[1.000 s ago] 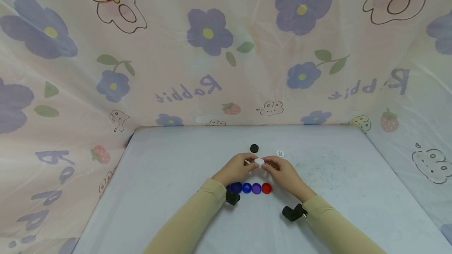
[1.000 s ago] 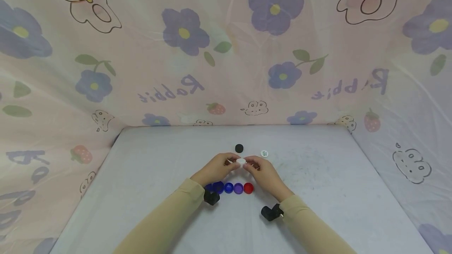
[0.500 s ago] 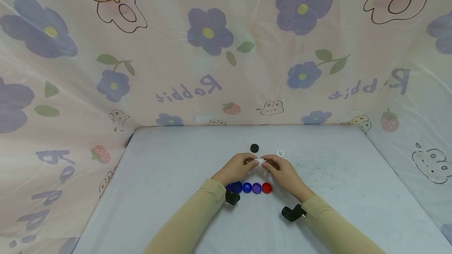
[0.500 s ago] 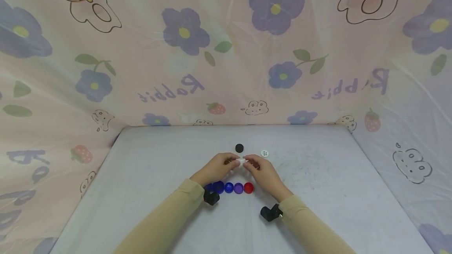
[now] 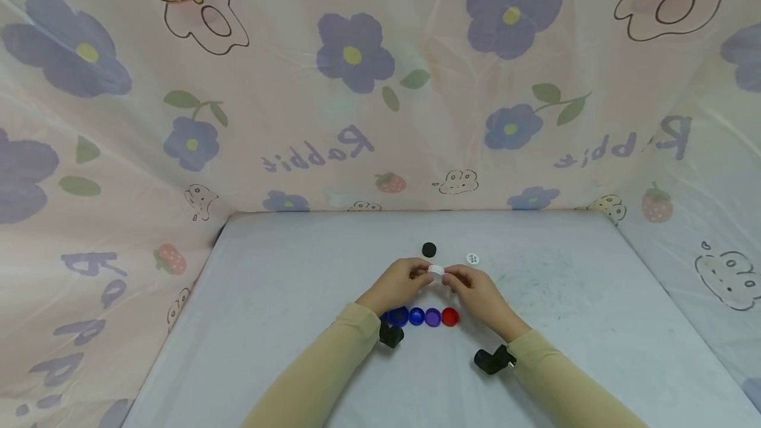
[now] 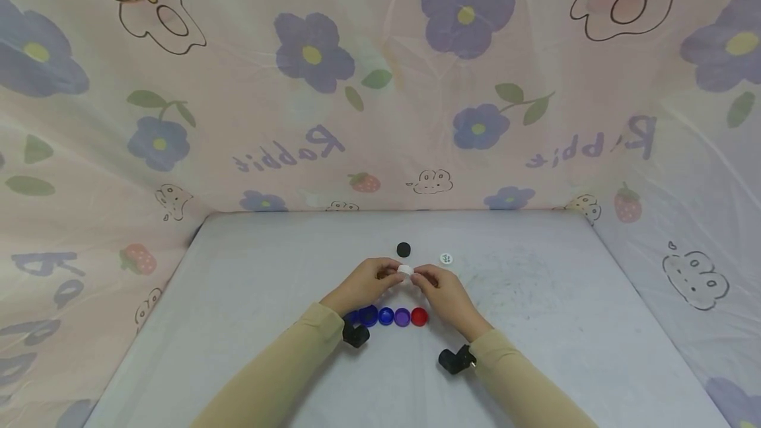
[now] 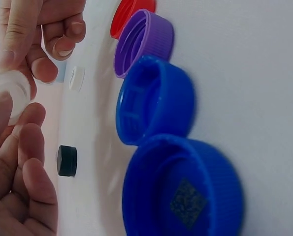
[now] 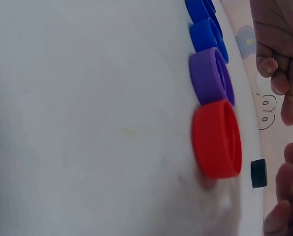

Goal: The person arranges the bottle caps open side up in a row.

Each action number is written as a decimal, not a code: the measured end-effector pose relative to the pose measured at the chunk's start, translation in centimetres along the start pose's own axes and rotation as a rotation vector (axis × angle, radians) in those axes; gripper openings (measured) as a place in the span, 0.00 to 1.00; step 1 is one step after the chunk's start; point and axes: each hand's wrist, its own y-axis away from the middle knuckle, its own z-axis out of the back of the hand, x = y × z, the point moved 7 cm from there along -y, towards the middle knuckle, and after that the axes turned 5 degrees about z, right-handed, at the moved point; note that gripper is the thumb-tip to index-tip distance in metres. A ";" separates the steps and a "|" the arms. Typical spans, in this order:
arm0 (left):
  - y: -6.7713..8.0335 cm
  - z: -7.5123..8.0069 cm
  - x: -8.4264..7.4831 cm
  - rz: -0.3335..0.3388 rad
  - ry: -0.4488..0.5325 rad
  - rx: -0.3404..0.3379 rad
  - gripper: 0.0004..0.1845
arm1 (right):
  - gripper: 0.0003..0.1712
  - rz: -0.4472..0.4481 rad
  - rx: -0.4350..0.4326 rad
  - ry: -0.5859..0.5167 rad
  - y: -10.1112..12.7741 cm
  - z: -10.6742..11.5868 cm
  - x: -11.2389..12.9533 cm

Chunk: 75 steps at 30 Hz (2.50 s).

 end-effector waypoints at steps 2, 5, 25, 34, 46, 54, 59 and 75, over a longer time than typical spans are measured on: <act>0.0 0.1 0.1 -0.003 0.001 -0.008 0.13 | 0.14 -0.008 0.002 0.005 0.0 -0.1 0.0; 0.1 0.2 0.1 -0.002 -0.002 -0.015 0.13 | 0.14 -0.015 0.003 0.016 -0.1 -0.1 -0.1; 0.0 0.1 0.1 -0.008 0.043 -0.028 0.15 | 0.15 -0.007 0.002 -0.002 0.2 0.1 0.0; 0.2 0.0 0.0 -0.003 0.089 -0.012 0.14 | 0.16 0.021 0.010 -0.009 0.3 0.2 0.6; 0.1 -0.2 0.3 0.000 0.094 -0.013 0.11 | 0.18 0.006 0.015 0.041 0.3 0.0 0.2; 0.0 -0.5 0.4 -0.010 0.094 -0.004 0.11 | 0.20 0.017 0.008 0.040 0.4 0.0 0.2; 0.0 -1.1 0.4 -0.003 0.074 0.001 0.14 | 0.19 0.005 0.017 0.054 0.7 0.2 -0.1; -0.3 -4.0 -1.0 -0.020 -0.038 0.044 0.12 | 0.20 0.012 0.065 0.059 2.5 2.4 -2.3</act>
